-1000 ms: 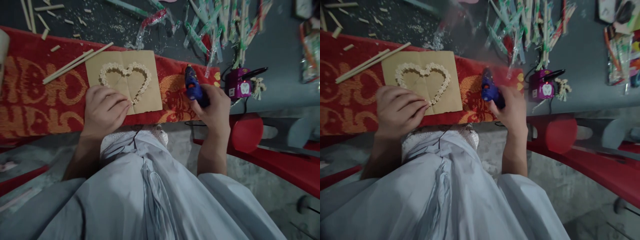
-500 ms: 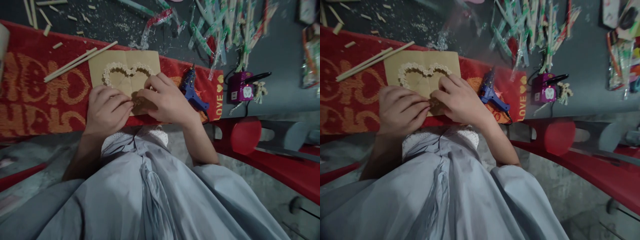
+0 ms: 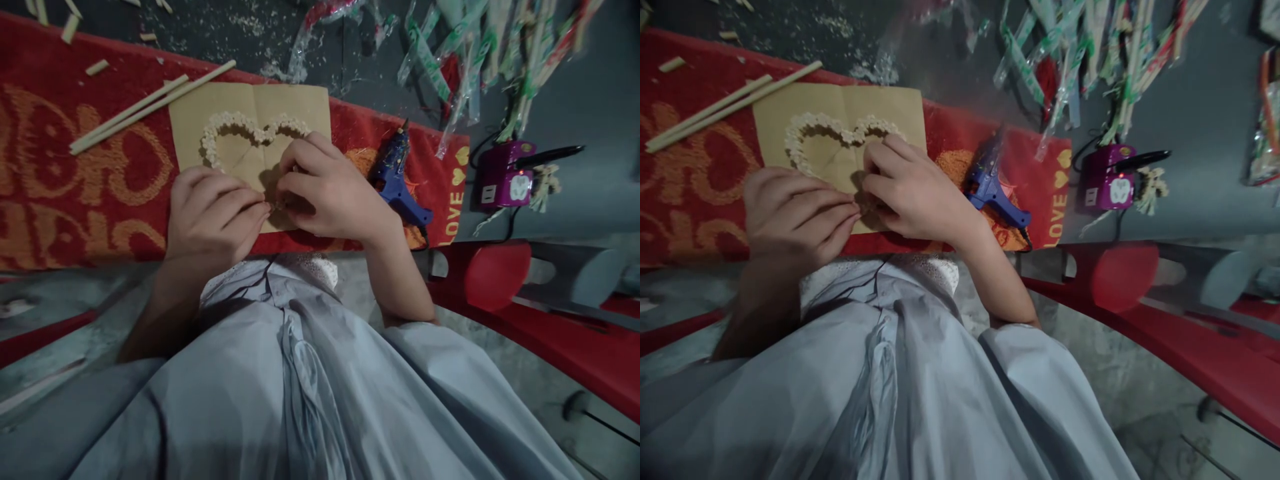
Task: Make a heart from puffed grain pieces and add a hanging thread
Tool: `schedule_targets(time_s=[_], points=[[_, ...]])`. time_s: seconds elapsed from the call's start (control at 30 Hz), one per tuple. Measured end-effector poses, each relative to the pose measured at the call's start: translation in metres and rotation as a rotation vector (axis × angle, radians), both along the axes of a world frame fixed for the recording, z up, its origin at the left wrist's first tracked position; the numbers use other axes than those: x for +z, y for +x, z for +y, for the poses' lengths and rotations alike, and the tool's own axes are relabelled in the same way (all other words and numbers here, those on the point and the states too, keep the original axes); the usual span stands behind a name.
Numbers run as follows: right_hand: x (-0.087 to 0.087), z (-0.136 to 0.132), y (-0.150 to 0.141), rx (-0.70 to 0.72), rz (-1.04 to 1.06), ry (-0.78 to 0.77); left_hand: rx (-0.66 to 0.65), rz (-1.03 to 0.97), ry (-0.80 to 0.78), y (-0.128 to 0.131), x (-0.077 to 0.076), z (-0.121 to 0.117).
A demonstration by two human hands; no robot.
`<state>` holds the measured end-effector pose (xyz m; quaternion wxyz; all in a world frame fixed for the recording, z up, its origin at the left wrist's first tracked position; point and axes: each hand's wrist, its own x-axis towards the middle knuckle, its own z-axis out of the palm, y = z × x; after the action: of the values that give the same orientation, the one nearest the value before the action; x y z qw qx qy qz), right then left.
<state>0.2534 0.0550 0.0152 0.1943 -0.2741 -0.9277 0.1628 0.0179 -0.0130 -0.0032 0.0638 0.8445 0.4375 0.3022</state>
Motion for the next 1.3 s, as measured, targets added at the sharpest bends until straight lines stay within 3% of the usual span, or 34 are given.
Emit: schedule_targets(time_s=[0.17, 0.3, 0.47, 0.6, 0.83, 1.03, 1.13, 1.3], points=[[0.012, -0.002, -0.004, -0.003, -0.082, -0.083, 0.028, 0.036, -0.031, 0.0, 0.001, -0.001], [0.018, 0.0, -0.009, 0.01, -0.167, -0.058, 0.017, -0.026, -0.063, 0.0, -0.001, -0.001], [0.019, 0.003, -0.01, 0.022, -0.162, -0.079, -0.032, 0.025, 0.186, 0.0, -0.002, 0.001], [0.019, 0.004, -0.01, 0.05, -0.133, -0.095, -0.018, 0.069, 0.231, 0.002, 0.001, 0.002], [0.028, 0.003, -0.015, 0.061, -0.241, -0.064, 0.003, -0.004, 0.153, 0.003, -0.002, 0.001], [0.007, 0.007, -0.008, 0.064, -0.058, -0.085, 0.036, -0.025, -0.011, 0.0, -0.002, -0.001], [0.003, 0.006, -0.004, 0.047, -0.04, -0.025, 0.055, 0.069, 0.031, 0.0, 0.003, -0.001], [0.012, 0.0, -0.004, 0.037, -0.089, 0.143, 0.01, 0.098, 0.139, 0.0, 0.005, 0.003]])
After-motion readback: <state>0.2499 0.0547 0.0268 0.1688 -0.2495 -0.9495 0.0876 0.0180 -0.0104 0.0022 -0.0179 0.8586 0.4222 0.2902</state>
